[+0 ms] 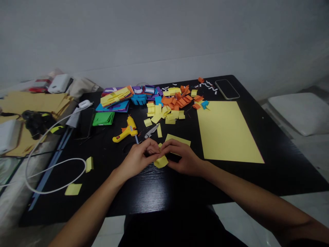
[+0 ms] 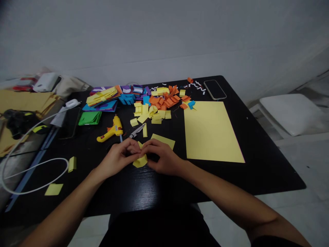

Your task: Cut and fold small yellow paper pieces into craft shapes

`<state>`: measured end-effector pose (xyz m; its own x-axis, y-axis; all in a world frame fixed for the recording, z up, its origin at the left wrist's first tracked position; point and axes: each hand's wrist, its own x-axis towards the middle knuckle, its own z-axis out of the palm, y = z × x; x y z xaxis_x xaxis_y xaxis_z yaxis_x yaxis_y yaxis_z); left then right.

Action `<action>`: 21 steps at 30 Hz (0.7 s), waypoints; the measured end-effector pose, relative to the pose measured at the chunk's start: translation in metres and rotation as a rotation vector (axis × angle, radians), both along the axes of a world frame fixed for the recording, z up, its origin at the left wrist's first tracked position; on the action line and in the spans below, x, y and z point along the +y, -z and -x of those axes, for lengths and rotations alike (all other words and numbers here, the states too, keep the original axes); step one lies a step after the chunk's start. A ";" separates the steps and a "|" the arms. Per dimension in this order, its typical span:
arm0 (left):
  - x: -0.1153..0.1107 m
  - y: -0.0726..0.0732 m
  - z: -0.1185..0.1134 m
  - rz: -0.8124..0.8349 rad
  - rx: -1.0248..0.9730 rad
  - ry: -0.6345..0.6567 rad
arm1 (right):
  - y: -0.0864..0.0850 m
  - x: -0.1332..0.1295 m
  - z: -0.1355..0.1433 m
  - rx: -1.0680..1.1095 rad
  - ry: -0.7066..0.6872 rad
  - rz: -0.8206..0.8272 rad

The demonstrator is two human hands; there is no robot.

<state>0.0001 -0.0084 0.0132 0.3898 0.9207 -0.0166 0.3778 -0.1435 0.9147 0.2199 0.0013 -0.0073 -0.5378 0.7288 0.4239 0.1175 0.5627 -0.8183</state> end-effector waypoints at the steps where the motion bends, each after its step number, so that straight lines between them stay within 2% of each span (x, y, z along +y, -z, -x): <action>1: 0.000 -0.002 0.000 0.015 -0.019 0.013 | 0.000 0.000 0.000 -0.006 -0.002 0.009; 10: 0.007 -0.011 0.006 0.175 -0.119 0.099 | 0.002 0.001 -0.001 0.009 0.018 0.079; 16: 0.011 -0.009 0.011 0.391 -0.127 0.215 | 0.004 -0.002 -0.001 0.013 -0.034 -0.016; 21: 0.012 -0.007 0.015 0.403 -0.061 0.280 | 0.007 -0.006 0.000 0.007 -0.074 -0.023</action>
<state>-0.0146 0.0035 0.0200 0.6330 0.7051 -0.3196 0.3194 0.1382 0.9375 0.2197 -0.0042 -0.0139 -0.5870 0.6768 0.4442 0.0692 0.5886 -0.8055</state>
